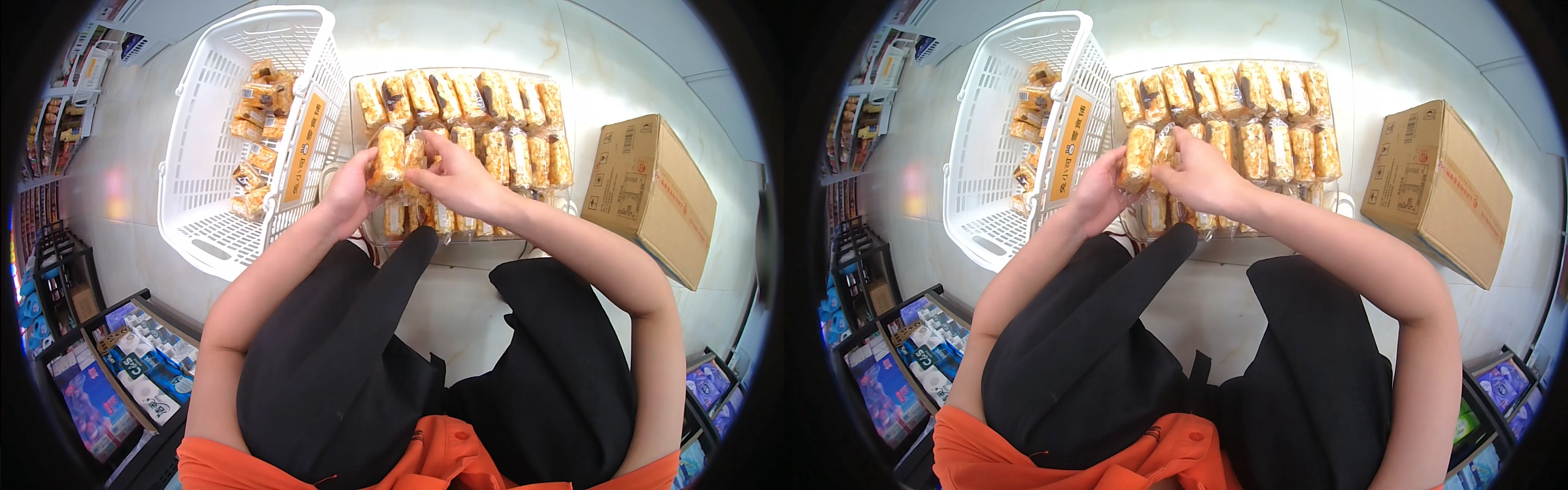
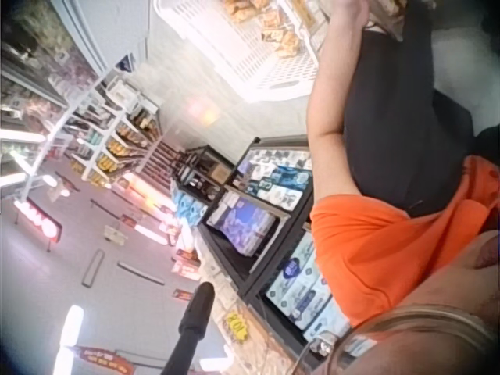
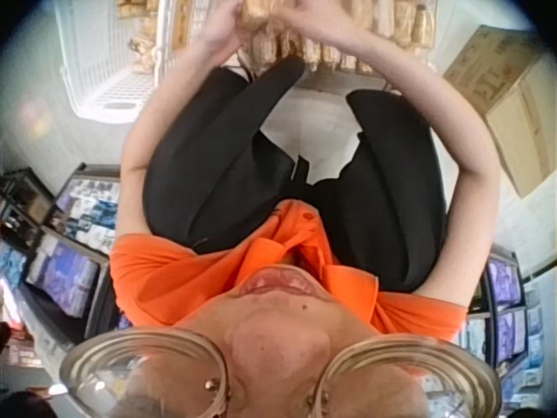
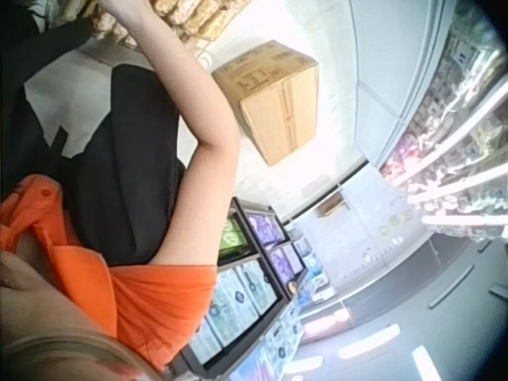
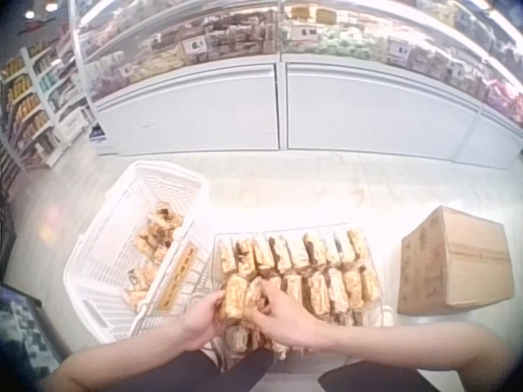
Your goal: The person organizes packaged food items by taking them from a white basket and a cardboard box and arranging them neatly onto a clear plastic tray.
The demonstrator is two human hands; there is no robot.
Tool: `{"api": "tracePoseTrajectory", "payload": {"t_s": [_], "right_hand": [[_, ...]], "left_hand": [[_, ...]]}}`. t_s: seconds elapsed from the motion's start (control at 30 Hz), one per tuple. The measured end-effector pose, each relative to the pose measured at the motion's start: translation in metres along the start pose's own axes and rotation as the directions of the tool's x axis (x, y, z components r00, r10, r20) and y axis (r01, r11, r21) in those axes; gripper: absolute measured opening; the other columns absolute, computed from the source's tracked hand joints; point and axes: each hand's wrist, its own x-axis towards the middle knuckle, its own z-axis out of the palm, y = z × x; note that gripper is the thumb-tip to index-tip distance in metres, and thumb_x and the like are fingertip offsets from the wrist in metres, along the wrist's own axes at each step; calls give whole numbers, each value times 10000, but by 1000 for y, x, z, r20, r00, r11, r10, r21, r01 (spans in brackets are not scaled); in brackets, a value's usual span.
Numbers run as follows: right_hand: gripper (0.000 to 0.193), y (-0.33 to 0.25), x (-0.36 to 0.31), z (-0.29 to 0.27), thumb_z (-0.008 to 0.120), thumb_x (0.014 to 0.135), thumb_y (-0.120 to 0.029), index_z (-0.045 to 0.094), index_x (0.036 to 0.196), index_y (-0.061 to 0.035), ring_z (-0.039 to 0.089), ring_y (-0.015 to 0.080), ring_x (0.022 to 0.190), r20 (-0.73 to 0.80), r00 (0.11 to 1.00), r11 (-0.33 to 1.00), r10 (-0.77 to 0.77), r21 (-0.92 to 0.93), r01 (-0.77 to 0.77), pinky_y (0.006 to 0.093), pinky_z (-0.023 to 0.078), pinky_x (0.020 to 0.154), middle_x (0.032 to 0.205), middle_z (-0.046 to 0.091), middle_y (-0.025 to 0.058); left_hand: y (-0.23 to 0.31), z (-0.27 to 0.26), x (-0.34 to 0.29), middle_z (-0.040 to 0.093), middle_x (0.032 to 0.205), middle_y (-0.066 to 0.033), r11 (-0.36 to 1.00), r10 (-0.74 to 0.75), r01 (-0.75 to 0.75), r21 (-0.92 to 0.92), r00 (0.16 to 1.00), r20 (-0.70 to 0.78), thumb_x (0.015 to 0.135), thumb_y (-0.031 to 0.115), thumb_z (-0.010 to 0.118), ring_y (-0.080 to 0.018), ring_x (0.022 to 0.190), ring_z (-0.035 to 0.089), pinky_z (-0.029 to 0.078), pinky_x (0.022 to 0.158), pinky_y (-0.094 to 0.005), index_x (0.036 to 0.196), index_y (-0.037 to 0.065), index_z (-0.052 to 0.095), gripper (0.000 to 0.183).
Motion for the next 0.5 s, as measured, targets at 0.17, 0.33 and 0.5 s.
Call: {"api": "tracePoseTrajectory", "payload": {"t_s": [0.17,0.33,0.5], "right_hand": [[785,22,0,12,683,825,-134,253,1448,76,598,249,989,-23,986,949,-167,-276,155,325,508,886,1400,332,285],[754,23,-1,10,686,787,-103,310,1416,72,454,395,1242,21,939,748,-342,-599,286,391,422,1021,1426,302,314],[720,33,10,6,703,735,-113,402,1378,7,412,394,1260,91,883,474,-460,-816,330,431,378,1038,1415,352,260]], "left_hand": [[-12,-17,28,578,1225,-38,996,-83,84,-35,996,36,1050,289,300,-144,1063,559,426,960,-369,1310,104,489,370],[-14,-3,38,582,1199,-34,998,14,-9,59,996,-82,1047,286,311,-144,1058,560,442,932,-392,1317,102,480,368],[-10,-2,39,568,1215,-55,995,34,-33,89,999,-19,1029,280,391,-148,1085,541,415,959,-395,1346,82,432,376]]}}
